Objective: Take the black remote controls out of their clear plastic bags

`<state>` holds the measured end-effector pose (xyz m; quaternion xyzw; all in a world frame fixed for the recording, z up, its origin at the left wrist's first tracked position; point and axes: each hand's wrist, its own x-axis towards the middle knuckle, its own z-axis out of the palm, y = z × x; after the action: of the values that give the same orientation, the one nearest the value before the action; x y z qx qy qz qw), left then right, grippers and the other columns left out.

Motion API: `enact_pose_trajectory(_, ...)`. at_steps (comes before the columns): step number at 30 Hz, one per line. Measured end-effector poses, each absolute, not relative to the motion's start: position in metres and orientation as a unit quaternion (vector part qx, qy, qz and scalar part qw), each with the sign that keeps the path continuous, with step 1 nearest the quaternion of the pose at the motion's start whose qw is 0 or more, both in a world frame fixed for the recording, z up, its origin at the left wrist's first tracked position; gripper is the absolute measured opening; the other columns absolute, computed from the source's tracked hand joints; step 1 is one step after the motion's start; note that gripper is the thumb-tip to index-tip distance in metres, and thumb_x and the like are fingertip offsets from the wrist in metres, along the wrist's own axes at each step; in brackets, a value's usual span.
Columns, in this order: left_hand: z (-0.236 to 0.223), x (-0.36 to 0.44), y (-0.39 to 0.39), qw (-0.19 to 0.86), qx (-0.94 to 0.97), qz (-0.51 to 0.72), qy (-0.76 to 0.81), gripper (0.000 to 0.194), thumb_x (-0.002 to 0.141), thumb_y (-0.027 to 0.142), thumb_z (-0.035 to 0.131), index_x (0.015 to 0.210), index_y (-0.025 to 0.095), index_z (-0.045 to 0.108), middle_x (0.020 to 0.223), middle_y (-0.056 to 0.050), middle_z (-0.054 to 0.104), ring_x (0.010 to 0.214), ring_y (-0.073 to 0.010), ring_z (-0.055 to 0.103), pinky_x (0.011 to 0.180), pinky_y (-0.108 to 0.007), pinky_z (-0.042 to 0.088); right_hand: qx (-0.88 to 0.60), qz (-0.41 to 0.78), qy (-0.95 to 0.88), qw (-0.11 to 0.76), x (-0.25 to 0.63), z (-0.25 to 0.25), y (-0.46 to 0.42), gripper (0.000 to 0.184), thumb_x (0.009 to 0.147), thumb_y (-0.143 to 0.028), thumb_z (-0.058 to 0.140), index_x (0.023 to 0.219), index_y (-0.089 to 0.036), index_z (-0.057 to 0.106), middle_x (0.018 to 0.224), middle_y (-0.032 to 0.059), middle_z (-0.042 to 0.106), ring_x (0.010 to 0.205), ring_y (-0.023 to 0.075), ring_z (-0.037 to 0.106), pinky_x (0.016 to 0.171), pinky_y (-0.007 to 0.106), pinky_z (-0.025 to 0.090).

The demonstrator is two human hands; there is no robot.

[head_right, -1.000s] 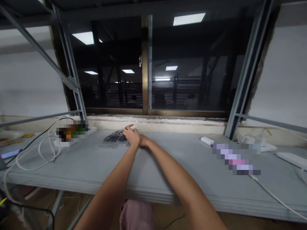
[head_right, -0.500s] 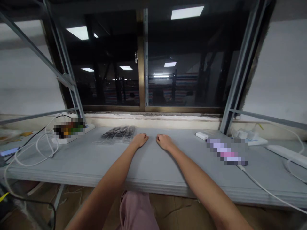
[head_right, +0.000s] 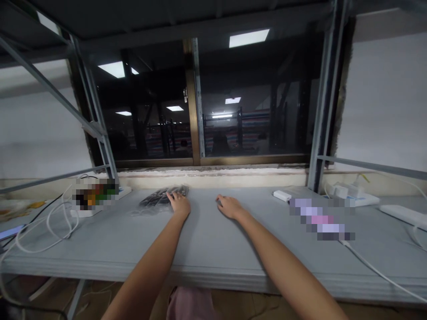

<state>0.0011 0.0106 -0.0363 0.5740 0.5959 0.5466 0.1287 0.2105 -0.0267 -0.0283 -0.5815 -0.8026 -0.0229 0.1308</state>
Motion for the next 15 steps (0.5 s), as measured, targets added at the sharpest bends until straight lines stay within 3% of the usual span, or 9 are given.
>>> enact_pose_trajectory(5,-0.031,0.010,0.009,0.073,0.592,0.440,0.672,0.026,0.080,0.024,0.047,0.090,0.015,0.069,0.111,-0.026,0.062,0.129,-0.0413,0.033,0.102,-0.060,0.013,-0.574,-0.016,-0.810,0.124,0.211,-0.026,-0.028,0.032,0.090,-0.024,0.044,0.119,-0.019,0.056,0.118,0.0102,0.063,0.107,0.0223,0.059,0.084,0.029,0.040)
enact_pose_trajectory(9,-0.017,0.008,0.006,0.153,0.571,0.394,0.704,0.021,0.079,0.024,0.053,0.092,0.016,0.068,0.111,-0.024,0.062,0.120,-0.0384,0.047,0.096,-0.050,0.030,-0.567,-0.016,-0.814,0.124,0.211,-0.026,-0.028,0.033,0.090,-0.024,0.043,0.119,-0.018,0.056,0.116,0.0100,0.064,0.106,0.0232,0.059,0.084,0.030,0.040)
enact_pose_trajectory(10,-0.014,0.006,0.006,0.186,0.565,0.395,0.700,0.024,0.075,0.023,0.059,0.098,0.018,0.067,0.112,-0.022,0.062,0.119,-0.0374,0.048,0.094,-0.047,0.033,-0.565,-0.016,-0.815,0.124,0.212,-0.027,-0.028,0.033,0.090,-0.023,0.043,0.119,-0.018,0.056,0.116,0.0102,0.064,0.106,0.0233,0.059,0.084,0.030,0.040)
enact_pose_trajectory(12,-0.008,0.004,0.005,0.215,0.565,0.386,0.697,0.050,0.064,0.022,0.071,0.113,0.020,0.060,0.115,-0.020,0.062,0.119,-0.0366,0.049,0.092,-0.043,0.036,-0.561,-0.016,-0.818,0.125,0.212,-0.027,-0.027,0.033,0.090,-0.023,0.044,0.120,-0.017,0.056,0.117,0.0106,0.064,0.107,0.0235,0.059,0.085,0.030,0.040)
enact_pose_trajectory(14,-0.004,0.001,0.005,0.192,0.587,0.335,0.711,0.069,0.056,0.024,0.078,0.121,0.017,0.055,0.117,-0.022,0.061,0.117,-0.0373,0.050,0.091,-0.042,0.038,-0.556,-0.016,-0.821,0.126,0.213,-0.028,-0.025,0.033,0.090,-0.023,0.044,0.120,-0.017,0.057,0.119,0.0109,0.063,0.108,0.0234,0.058,0.087,0.030,0.040)
enact_pose_trajectory(15,-0.003,0.000,0.005,0.172,0.609,0.298,0.715,0.069,0.055,0.027,0.078,0.119,0.015,0.055,0.116,-0.023,0.062,0.115,-0.0377,0.052,0.089,-0.042,0.039,-0.553,-0.017,-0.823,0.127,0.214,-0.029,-0.025,0.034,0.090,-0.023,0.044,0.120,-0.017,0.057,0.121,0.0111,0.062,0.109,0.0235,0.058,0.088,0.030,0.040)
